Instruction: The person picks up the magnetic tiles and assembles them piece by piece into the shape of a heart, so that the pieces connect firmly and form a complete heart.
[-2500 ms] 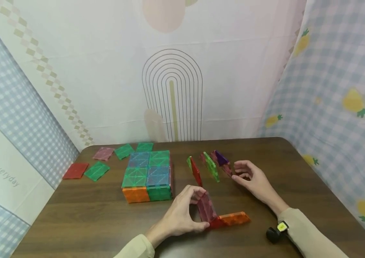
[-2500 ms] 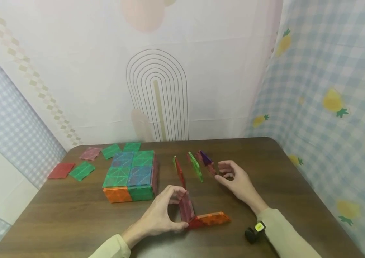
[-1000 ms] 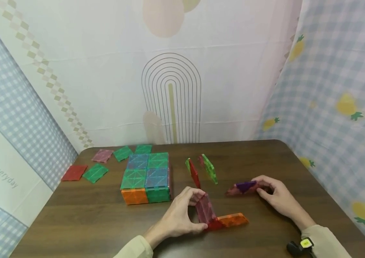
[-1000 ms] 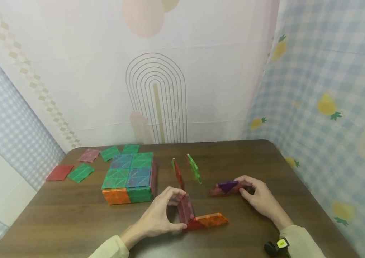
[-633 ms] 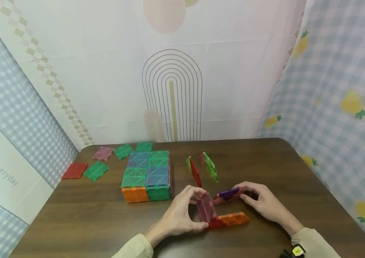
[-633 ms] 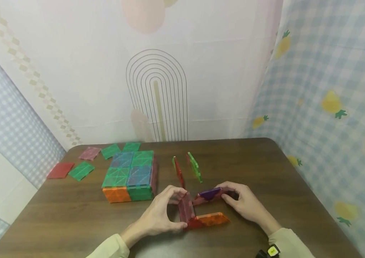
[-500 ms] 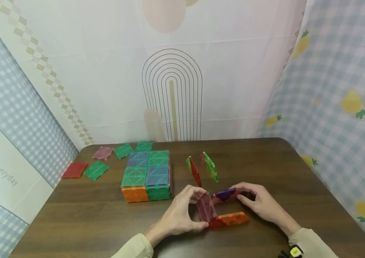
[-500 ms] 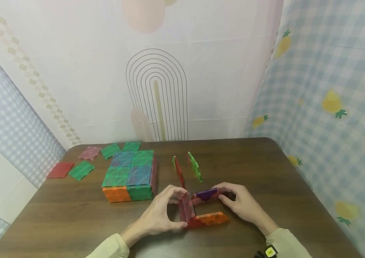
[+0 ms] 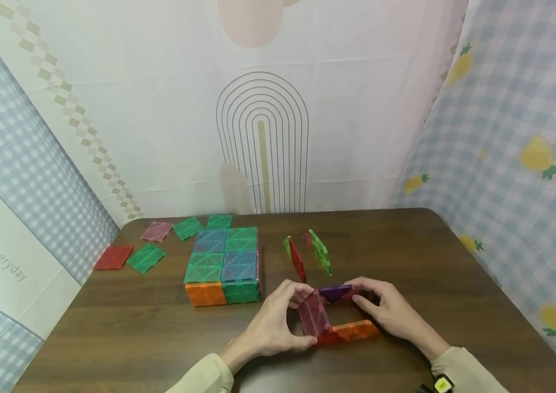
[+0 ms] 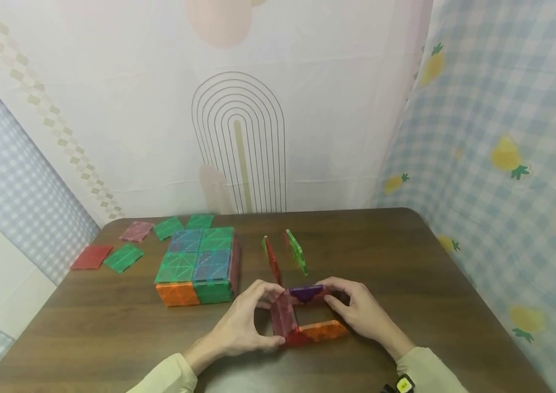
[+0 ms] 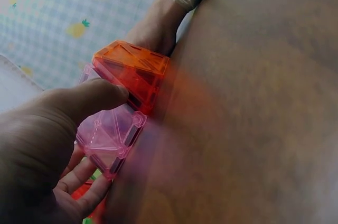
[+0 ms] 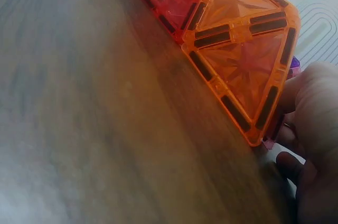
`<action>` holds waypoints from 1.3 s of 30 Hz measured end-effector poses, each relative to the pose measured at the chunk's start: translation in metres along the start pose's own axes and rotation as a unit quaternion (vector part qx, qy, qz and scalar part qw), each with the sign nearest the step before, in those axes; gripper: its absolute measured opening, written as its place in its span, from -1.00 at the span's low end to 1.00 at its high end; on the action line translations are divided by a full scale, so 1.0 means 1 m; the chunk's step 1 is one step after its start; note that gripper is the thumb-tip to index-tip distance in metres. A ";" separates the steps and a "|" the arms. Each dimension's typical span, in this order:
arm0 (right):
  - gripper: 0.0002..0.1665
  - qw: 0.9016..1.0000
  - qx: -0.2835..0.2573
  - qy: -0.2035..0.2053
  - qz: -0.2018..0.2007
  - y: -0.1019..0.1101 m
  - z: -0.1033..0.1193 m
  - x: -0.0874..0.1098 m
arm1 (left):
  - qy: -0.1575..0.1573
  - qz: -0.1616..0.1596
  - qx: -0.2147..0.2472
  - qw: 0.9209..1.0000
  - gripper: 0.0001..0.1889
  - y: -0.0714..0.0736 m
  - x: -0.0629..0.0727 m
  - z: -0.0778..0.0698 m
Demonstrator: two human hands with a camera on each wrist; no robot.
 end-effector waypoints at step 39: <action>-0.72 1.000 0.003 -0.020 -0.009 0.000 -0.002 -0.002 | 0.216 -0.164 -0.317 0.909 -0.03 0.283 0.118 0.088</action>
Point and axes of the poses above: each hand's wrist, its own x-axis away from the middle knuckle, its own y-axis out of the back of the hand, z = x × y, the point moved 5 cm from there along -x, towards the middle knuckle, and after that the axes turned 13 degrees about -y, right-handed, at the moved point
